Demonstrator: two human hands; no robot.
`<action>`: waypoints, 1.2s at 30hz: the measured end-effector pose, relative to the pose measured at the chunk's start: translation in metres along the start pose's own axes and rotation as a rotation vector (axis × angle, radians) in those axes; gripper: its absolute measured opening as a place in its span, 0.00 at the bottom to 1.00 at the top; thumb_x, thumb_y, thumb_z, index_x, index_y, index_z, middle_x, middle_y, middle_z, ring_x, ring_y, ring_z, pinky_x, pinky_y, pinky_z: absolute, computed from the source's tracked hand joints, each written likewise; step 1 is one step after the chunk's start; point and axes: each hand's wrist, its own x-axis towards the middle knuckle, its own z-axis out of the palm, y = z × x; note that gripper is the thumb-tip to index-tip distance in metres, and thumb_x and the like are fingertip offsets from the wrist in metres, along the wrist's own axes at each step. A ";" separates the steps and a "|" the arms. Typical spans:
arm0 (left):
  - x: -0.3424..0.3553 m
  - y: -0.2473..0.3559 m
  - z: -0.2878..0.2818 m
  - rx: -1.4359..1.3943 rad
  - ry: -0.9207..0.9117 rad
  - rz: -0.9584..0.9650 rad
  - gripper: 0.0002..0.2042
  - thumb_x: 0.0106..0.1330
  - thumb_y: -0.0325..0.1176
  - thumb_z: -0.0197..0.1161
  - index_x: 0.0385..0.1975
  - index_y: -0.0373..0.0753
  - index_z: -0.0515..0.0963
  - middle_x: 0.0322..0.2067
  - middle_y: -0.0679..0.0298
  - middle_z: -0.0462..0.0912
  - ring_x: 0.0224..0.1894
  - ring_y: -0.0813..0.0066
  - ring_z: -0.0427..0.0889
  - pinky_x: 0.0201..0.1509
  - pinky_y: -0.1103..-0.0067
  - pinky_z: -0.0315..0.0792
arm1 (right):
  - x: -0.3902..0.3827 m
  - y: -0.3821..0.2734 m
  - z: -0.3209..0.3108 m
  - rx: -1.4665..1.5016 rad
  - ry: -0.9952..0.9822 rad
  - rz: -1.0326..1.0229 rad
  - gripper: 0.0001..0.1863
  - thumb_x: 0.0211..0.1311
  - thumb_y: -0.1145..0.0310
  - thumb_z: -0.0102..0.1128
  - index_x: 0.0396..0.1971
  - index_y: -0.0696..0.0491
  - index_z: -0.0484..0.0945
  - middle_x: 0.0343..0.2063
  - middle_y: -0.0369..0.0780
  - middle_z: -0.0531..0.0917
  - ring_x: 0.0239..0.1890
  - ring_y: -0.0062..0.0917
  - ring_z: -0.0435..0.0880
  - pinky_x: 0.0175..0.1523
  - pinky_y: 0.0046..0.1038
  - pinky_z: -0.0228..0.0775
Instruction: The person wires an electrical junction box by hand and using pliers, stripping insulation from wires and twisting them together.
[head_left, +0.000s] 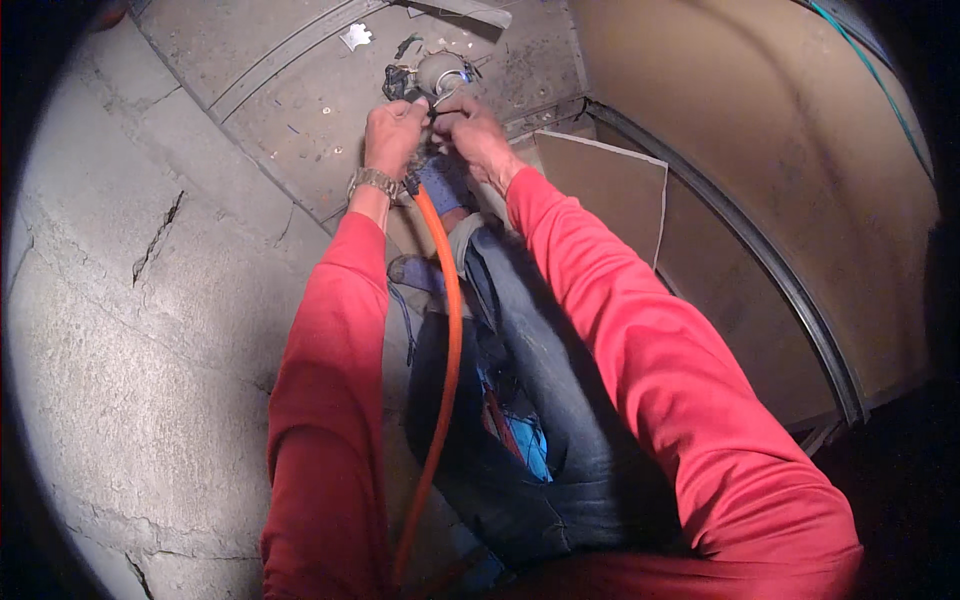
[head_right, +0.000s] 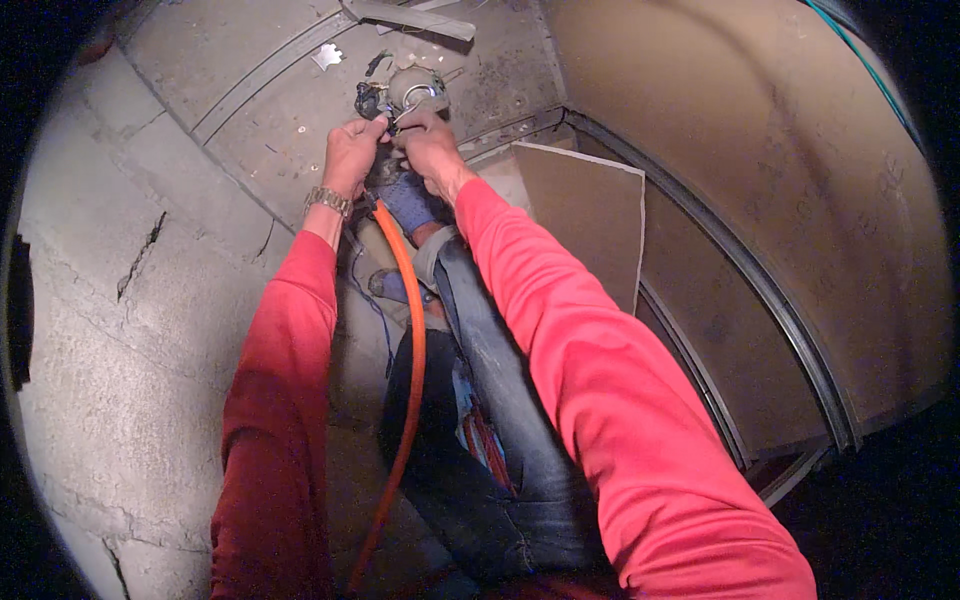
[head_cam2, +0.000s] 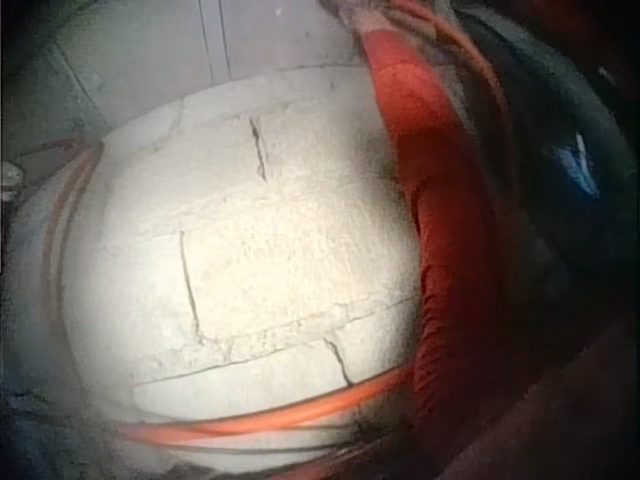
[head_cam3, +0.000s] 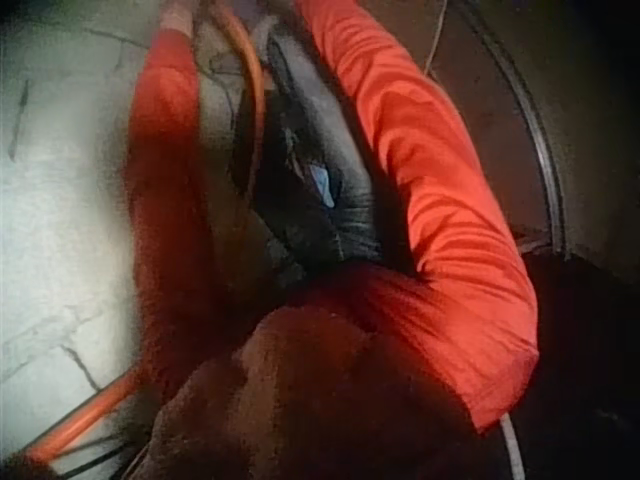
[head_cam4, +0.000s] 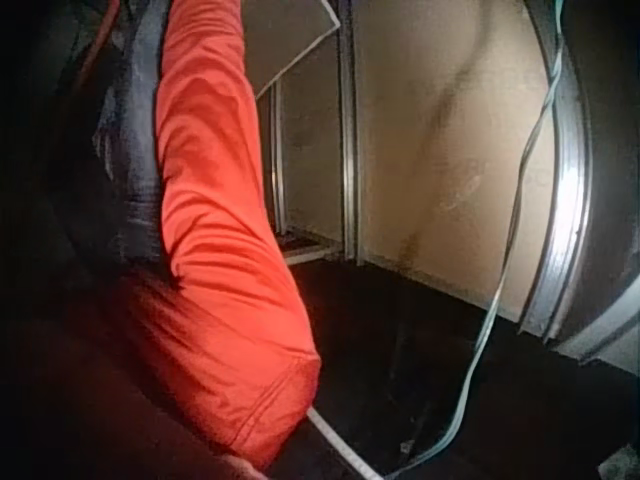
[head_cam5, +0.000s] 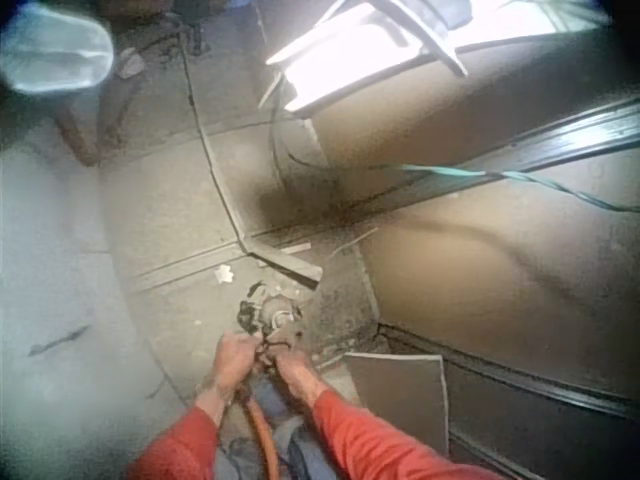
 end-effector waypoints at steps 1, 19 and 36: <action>0.003 -0.001 0.002 -0.109 -0.012 -0.044 0.16 0.66 0.41 0.67 0.24 0.35 0.83 0.22 0.65 0.83 0.22 0.76 0.75 0.28 0.73 0.68 | 0.000 0.006 0.002 0.001 0.000 0.000 0.14 0.57 0.71 0.66 0.44 0.57 0.81 0.34 0.41 0.85 0.33 0.28 0.84 0.37 0.31 0.76; -0.027 0.011 0.011 0.407 0.121 0.357 0.15 0.66 0.49 0.62 0.37 0.44 0.83 0.26 0.51 0.84 0.31 0.49 0.83 0.35 0.60 0.73 | 0.033 -0.070 -0.027 -0.792 0.124 -0.028 0.37 0.51 0.44 0.75 0.49 0.63 0.82 0.44 0.50 0.86 0.36 0.33 0.85 0.42 0.36 0.76; 0.006 0.003 -0.003 -0.300 -0.013 -0.175 0.14 0.64 0.42 0.69 0.28 0.35 0.85 0.25 0.66 0.85 0.27 0.79 0.78 0.30 0.73 0.71 | -0.010 0.001 0.008 0.311 -0.102 0.137 0.15 0.66 0.75 0.59 0.53 0.51 0.75 0.39 0.34 0.82 0.35 0.22 0.83 0.41 0.27 0.77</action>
